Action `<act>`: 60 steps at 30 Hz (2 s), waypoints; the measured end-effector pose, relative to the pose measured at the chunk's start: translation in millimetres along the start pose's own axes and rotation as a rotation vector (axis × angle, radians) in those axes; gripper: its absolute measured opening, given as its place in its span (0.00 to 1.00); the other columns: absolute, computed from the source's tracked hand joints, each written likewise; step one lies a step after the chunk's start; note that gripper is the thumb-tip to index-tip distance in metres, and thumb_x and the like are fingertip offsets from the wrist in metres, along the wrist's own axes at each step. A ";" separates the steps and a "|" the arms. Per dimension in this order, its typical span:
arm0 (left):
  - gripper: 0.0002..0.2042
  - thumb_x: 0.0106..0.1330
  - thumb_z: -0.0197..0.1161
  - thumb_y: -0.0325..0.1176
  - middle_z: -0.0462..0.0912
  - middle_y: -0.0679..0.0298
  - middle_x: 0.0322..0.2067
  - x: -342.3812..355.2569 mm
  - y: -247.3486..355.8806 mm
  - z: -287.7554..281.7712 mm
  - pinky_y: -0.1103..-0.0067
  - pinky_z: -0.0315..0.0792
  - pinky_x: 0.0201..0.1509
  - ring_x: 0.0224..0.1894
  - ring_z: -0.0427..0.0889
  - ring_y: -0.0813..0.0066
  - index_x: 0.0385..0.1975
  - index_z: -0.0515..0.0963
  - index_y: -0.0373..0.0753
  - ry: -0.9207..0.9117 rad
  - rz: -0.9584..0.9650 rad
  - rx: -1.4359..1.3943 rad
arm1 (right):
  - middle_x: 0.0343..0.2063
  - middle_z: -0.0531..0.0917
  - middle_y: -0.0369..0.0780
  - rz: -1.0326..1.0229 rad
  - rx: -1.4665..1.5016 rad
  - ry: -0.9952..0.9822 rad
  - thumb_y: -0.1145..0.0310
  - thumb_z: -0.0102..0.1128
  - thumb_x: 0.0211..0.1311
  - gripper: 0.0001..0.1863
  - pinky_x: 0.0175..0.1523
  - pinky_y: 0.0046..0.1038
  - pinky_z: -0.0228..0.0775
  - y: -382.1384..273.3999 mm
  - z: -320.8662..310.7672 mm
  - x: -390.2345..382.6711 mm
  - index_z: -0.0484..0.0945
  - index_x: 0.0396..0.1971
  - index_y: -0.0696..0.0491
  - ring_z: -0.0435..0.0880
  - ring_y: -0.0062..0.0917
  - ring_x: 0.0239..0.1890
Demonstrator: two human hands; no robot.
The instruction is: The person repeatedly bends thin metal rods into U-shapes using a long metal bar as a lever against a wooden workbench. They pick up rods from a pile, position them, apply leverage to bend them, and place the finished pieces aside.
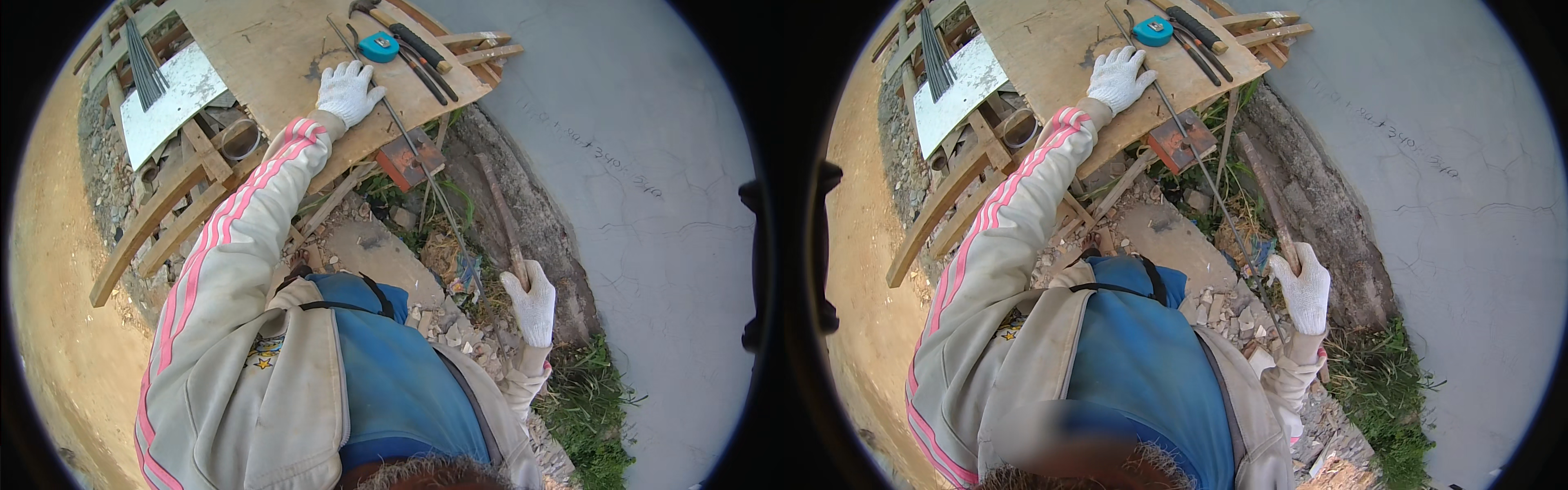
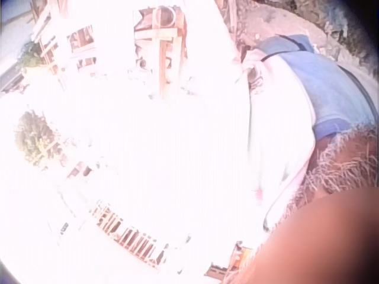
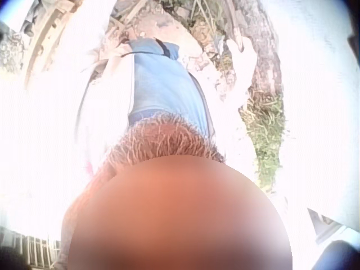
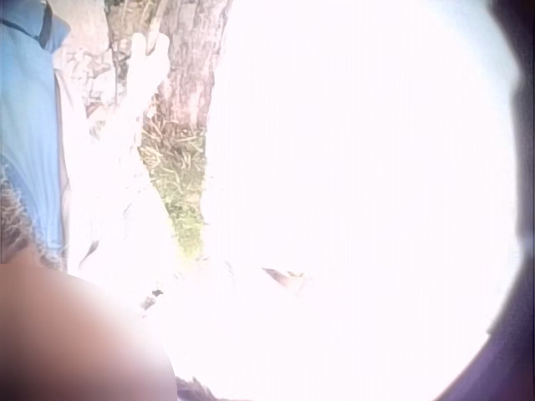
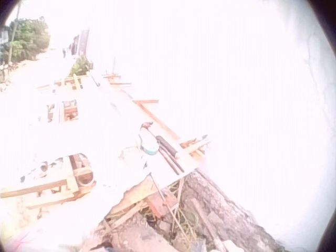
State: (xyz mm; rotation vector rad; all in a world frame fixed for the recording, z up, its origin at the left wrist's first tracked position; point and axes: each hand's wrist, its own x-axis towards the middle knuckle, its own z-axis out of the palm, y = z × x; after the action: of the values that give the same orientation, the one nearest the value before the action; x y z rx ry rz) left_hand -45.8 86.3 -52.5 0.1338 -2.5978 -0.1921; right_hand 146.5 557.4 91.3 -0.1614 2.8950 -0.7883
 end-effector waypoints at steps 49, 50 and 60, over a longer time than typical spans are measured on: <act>0.40 0.71 0.55 0.72 0.78 0.55 0.66 -0.6 -0.6 4.2 0.60 0.65 0.71 0.70 0.74 0.55 0.68 0.78 0.43 -0.036 0.018 0.119 | 0.39 0.89 0.48 -0.046 -0.701 0.084 0.54 0.71 0.61 0.14 0.48 0.49 0.78 214.7 -50.1 224.4 0.86 0.40 0.46 0.87 0.51 0.46; 0.40 0.71 0.55 0.72 0.78 0.56 0.66 1.1 -0.1 4.3 0.60 0.65 0.71 0.70 0.74 0.55 0.68 0.78 0.43 -0.034 0.013 0.114 | 0.39 0.89 0.48 -0.058 -0.678 0.129 0.55 0.70 0.61 0.13 0.48 0.49 0.78 216.4 -46.4 220.4 0.86 0.39 0.46 0.87 0.51 0.45; 0.19 0.77 0.63 0.48 0.89 0.54 0.41 -96.0 75.6 -81.9 0.67 0.79 0.47 0.43 0.88 0.52 0.46 0.86 0.36 0.131 -0.178 -0.768 | 0.36 0.88 0.50 -0.038 -0.633 0.177 0.60 0.68 0.60 0.10 0.47 0.50 0.77 214.6 -42.5 220.4 0.84 0.35 0.50 0.85 0.55 0.44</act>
State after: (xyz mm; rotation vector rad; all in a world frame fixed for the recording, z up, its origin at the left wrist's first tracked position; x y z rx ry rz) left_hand 74.1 164.5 -18.4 0.0916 -2.2053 -1.1702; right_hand -91.8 731.9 -4.7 -0.2161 3.2112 0.1451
